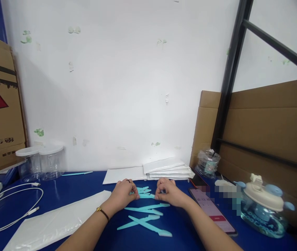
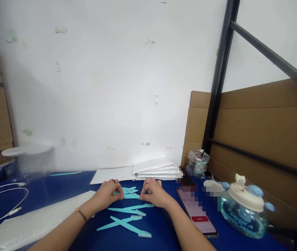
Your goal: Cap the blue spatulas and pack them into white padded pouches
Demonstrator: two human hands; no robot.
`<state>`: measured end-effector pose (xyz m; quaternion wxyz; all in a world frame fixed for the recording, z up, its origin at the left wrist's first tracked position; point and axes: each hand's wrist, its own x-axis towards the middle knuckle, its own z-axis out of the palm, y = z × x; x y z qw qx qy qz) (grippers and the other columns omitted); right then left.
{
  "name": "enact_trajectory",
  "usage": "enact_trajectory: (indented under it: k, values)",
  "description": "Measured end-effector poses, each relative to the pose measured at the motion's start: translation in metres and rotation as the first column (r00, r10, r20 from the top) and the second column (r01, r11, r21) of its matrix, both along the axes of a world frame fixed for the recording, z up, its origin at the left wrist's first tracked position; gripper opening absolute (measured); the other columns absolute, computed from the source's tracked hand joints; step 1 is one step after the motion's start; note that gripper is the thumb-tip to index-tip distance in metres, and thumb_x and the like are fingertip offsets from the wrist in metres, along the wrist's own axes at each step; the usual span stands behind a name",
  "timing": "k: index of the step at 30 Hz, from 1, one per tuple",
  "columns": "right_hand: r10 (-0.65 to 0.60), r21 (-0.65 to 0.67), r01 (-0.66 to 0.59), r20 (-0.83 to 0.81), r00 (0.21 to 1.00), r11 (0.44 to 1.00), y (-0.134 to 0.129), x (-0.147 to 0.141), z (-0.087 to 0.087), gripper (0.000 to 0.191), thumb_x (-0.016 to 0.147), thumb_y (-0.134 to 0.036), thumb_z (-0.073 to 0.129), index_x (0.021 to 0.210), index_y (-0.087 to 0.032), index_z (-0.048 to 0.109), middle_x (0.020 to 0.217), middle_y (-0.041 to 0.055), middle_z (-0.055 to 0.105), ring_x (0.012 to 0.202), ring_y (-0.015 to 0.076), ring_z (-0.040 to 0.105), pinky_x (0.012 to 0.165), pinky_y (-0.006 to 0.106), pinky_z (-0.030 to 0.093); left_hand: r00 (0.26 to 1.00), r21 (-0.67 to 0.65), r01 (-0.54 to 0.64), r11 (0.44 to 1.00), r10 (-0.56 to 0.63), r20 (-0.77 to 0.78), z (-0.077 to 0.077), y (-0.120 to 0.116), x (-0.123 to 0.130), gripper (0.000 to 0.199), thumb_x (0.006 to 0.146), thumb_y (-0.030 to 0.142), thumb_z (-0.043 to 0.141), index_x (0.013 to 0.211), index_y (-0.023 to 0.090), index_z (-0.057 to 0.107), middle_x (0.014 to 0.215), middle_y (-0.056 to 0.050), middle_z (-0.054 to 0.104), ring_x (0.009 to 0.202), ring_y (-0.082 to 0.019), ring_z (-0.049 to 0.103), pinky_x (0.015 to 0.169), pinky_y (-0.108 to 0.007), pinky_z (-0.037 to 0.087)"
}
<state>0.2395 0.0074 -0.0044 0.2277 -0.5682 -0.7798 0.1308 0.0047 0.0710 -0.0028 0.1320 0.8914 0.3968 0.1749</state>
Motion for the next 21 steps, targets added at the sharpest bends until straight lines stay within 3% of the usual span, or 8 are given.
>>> enact_trajectory:
  k: [9,12,16,21]
  values:
    - [-0.252,0.062,0.252,-0.007,0.968,0.966,0.009,0.033,-0.004,0.011,0.072,-0.035,0.069,0.07,-0.024,0.069,0.089,-0.0001,0.059,0.096,0.0225,0.049,0.082,0.036,0.026,0.99,0.029,-0.127,0.991,0.129,-0.053,0.001,0.015,-0.017,0.014,0.071,0.038,0.062,0.078,0.026,0.067,0.089,0.0,0.063,0.09,-0.019,0.055,0.077,-0.029,0.034]
    - [-0.186,0.058,0.187,-0.026,0.982,0.981,0.002,0.033,0.001,0.014,0.07,-0.038,0.07,0.074,-0.025,0.069,0.09,-0.0006,0.058,0.096,0.0219,0.049,0.084,0.036,0.026,0.992,0.038,-0.129,0.991,0.129,-0.004,0.001,0.009,-0.015,0.019,0.07,0.039,0.063,0.085,0.026,0.065,0.091,0.0,0.063,0.09,-0.019,0.056,0.078,-0.028,0.034]
    - [-0.002,-0.081,0.005,0.035,0.999,0.997,-0.007,0.026,0.002,0.02,0.061,-0.039,0.076,0.074,-0.025,0.07,0.088,-0.002,0.057,0.094,0.0209,0.05,0.086,0.034,0.025,1.0,-0.01,-0.015,1.0,0.015,-0.002,0.004,-0.006,-0.007,0.023,0.071,0.047,0.061,0.078,0.027,0.067,0.087,0.001,0.062,0.086,-0.018,0.055,0.076,-0.027,0.035]
    - [0.018,-0.13,-0.008,0.077,0.997,0.992,-0.006,0.018,-0.002,0.016,0.064,-0.035,0.074,0.07,-0.022,0.068,0.089,-0.0011,0.057,0.094,0.02,0.05,0.086,0.035,0.026,0.995,-0.038,0.075,0.996,-0.077,-0.063,0.003,-0.014,-0.001,0.018,0.071,0.044,0.061,0.072,0.027,0.069,0.081,0.002,0.063,0.084,-0.017,0.055,0.075,-0.027,0.032]
